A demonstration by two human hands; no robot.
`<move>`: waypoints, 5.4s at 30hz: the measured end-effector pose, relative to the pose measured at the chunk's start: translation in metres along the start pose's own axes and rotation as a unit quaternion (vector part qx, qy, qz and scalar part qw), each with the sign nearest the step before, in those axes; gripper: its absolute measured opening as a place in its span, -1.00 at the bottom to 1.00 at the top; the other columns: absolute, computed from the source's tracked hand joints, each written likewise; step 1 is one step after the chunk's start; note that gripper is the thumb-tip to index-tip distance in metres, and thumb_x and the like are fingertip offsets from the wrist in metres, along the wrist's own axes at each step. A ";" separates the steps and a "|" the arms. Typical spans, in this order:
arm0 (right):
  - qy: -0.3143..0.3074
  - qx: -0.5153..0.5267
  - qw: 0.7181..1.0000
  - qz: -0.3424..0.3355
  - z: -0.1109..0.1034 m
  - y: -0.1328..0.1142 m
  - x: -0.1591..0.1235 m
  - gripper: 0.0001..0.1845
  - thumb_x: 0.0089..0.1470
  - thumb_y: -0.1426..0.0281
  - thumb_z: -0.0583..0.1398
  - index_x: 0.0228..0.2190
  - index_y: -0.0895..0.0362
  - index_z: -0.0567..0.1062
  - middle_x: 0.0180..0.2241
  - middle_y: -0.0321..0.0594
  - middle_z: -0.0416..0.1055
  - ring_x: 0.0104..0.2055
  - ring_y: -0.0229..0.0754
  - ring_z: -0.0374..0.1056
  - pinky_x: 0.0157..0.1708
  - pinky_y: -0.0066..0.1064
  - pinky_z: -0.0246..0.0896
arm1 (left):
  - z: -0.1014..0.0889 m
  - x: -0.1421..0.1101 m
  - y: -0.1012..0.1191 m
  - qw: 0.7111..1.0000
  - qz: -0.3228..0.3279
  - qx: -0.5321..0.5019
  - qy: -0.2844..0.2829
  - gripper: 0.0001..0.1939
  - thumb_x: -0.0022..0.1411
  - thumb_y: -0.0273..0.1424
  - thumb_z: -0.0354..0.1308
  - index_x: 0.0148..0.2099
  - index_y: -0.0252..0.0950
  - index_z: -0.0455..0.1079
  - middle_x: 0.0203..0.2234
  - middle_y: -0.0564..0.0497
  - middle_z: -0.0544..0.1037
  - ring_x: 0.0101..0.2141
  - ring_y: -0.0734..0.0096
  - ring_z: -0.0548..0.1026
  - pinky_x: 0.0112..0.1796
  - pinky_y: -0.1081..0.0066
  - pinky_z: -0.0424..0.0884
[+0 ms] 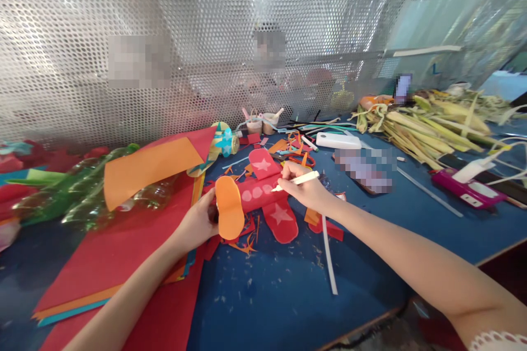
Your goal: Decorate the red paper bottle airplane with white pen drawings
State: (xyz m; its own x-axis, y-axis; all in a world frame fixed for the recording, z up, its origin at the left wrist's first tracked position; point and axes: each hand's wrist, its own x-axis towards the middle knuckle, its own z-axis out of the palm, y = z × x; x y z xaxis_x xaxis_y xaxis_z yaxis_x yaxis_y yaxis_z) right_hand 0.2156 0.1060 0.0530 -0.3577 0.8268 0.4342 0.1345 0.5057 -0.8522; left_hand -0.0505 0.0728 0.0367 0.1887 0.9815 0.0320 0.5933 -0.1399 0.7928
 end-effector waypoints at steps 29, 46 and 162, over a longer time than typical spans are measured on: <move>0.007 -0.006 1.000 -0.011 0.000 0.000 0.001 -0.78 0.02 0.35 0.12 -0.58 0.06 0.18 -0.63 -0.45 0.09 -0.60 -0.34 -0.02 -0.57 -0.44 -0.15 | 0.001 0.001 -0.003 1.000 0.002 -0.015 -0.009 -0.21 -0.15 -0.28 0.21 0.17 -0.33 0.14 -0.38 0.01 0.56 -0.44 0.27 0.52 -0.40 0.36 0.43; 0.002 0.002 1.000 0.001 0.002 -0.003 -0.001 -0.75 -0.02 0.37 0.15 -0.60 0.06 0.17 -0.65 -0.46 0.07 -0.61 -0.34 -0.01 -0.57 -0.45 -0.15 | 0.001 0.001 -0.004 1.000 0.001 -0.026 -0.005 -0.20 -0.17 -0.32 0.24 0.17 -0.34 0.14 -0.37 0.00 0.58 -0.45 0.26 0.54 -0.39 0.36 0.46; 0.061 0.012 0.996 0.067 -0.010 0.013 0.008 -0.67 -0.03 0.20 0.21 -0.61 0.06 0.20 -0.70 -0.46 0.17 -0.64 -0.34 0.02 -0.60 -0.46 -0.10 | 0.002 0.000 -0.003 0.999 0.012 -0.035 -0.003 -0.25 -0.15 -0.30 0.28 0.12 -0.33 0.16 -0.28 -0.07 0.61 -0.34 0.17 0.60 -0.32 0.32 0.50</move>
State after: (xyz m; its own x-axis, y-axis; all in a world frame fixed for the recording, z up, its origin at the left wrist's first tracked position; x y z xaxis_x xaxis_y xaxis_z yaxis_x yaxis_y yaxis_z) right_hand 0.2238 0.1212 0.0480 -0.2233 0.9110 0.3467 0.1500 0.3836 -0.9112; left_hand -0.0504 0.0734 0.0332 0.2079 0.9770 0.0480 0.5317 -0.1541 0.8328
